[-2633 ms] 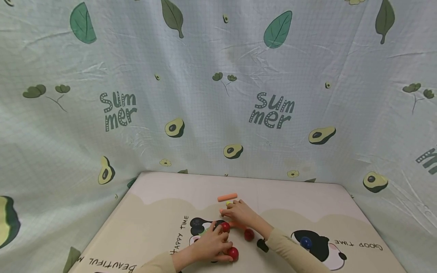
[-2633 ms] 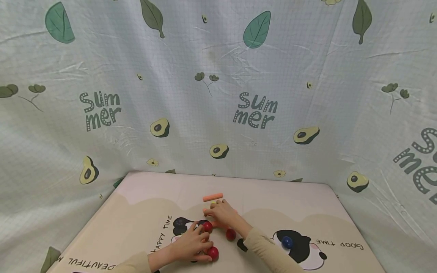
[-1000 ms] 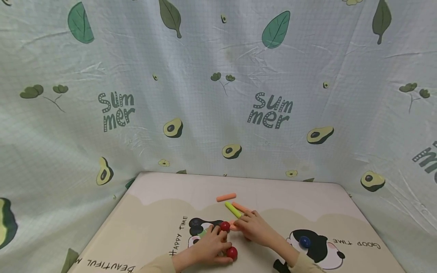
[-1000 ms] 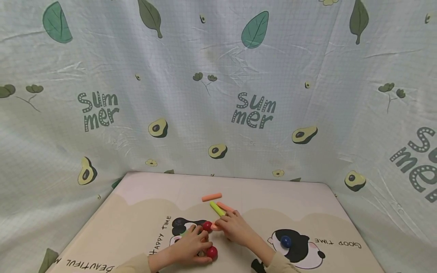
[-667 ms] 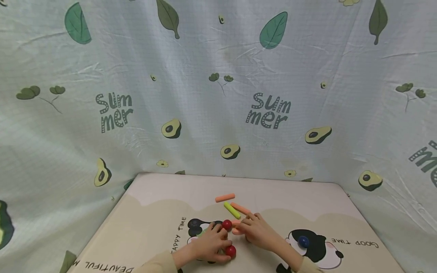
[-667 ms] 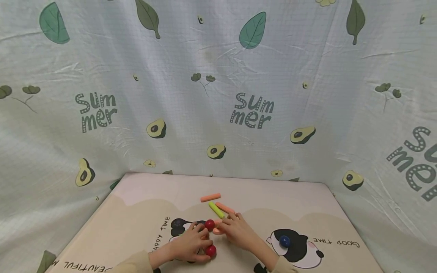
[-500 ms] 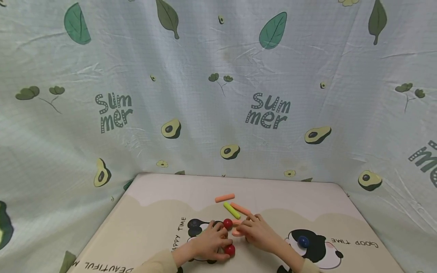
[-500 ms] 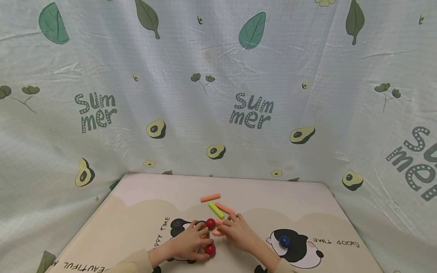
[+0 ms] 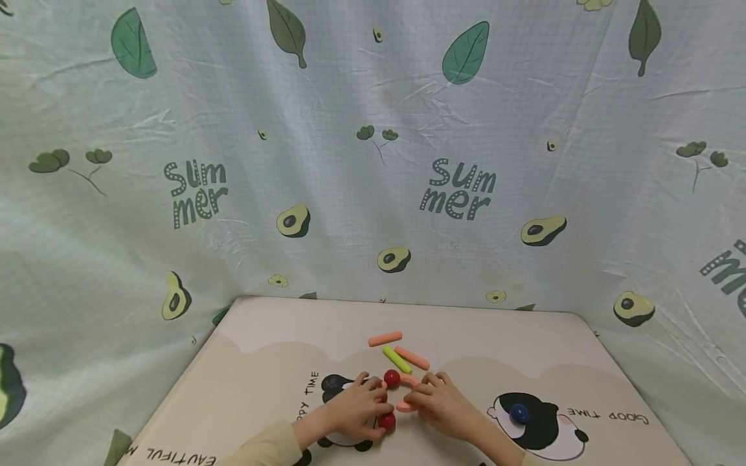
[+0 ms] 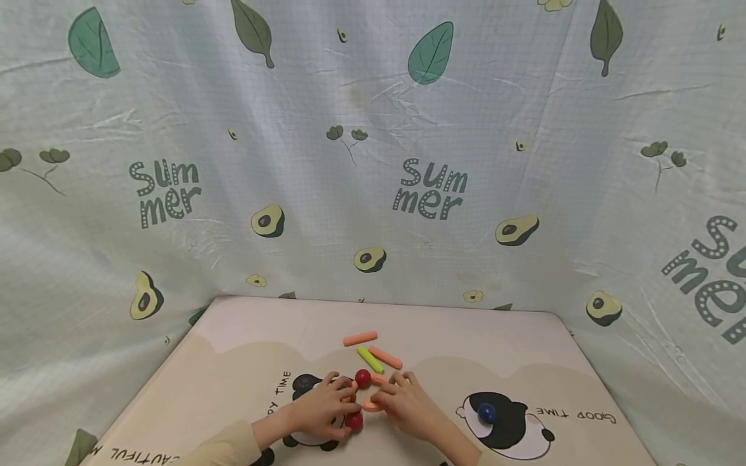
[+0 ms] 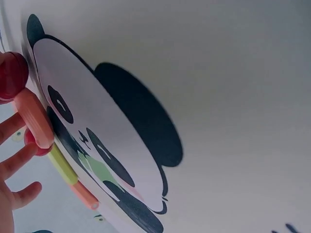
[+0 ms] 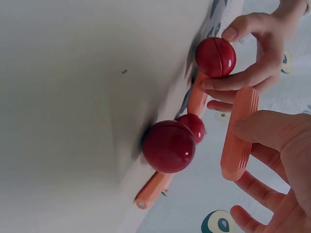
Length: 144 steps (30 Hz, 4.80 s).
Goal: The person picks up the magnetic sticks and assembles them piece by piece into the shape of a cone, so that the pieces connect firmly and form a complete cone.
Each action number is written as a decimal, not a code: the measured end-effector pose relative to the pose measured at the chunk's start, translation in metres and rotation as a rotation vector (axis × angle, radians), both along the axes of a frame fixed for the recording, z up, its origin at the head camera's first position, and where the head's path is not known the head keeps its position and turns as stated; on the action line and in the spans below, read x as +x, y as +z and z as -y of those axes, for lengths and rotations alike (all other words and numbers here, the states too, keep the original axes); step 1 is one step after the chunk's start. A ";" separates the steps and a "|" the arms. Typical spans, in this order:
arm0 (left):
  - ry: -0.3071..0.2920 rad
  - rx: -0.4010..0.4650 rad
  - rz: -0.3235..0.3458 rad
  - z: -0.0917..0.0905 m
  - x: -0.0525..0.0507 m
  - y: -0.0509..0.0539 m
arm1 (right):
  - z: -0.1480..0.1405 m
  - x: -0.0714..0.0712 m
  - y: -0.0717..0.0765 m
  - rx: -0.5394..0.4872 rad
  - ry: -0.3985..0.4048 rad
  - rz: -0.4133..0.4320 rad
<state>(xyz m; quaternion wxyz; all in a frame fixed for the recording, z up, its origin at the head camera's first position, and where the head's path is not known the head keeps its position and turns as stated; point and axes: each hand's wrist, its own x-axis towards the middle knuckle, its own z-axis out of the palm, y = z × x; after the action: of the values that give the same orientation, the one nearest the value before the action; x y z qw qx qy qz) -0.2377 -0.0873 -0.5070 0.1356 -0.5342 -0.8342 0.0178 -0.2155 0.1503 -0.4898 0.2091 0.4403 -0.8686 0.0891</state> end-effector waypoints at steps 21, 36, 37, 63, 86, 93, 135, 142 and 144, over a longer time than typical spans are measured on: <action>-0.017 0.033 -0.047 0.002 -0.002 -0.002 | 0.007 0.004 -0.012 0.093 0.019 0.062; -0.013 0.017 -0.006 0.003 -0.001 -0.001 | 0.012 0.005 -0.013 0.138 0.029 0.101; -0.011 0.015 -0.006 0.003 -0.001 -0.001 | 0.012 0.005 -0.013 0.136 0.030 0.096; 0.012 0.078 -0.025 -0.010 0.002 -0.013 | 0.012 0.003 -0.015 0.132 0.021 0.091; -0.006 0.087 -0.088 -0.012 0.003 -0.016 | -0.005 -0.005 -0.013 0.068 -0.035 0.051; -0.020 0.105 -0.123 -0.013 0.005 -0.017 | -0.010 -0.010 -0.017 0.120 -0.071 0.093; -0.040 0.086 -0.074 -0.014 0.005 -0.016 | -0.013 -0.018 -0.015 0.212 -0.103 0.096; 0.017 0.083 -0.033 -0.006 0.005 -0.010 | -0.013 -0.017 -0.015 0.205 -0.081 0.090; 0.039 0.083 -0.032 -0.002 0.004 -0.009 | -0.013 -0.016 -0.015 0.199 -0.073 0.090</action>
<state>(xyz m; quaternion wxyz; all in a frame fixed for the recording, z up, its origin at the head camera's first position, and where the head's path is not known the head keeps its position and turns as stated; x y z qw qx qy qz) -0.2341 -0.0852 -0.5155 0.1704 -0.5116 -0.8421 -0.0058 -0.2319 0.1636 -0.5048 0.1282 0.4226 -0.8971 0.0147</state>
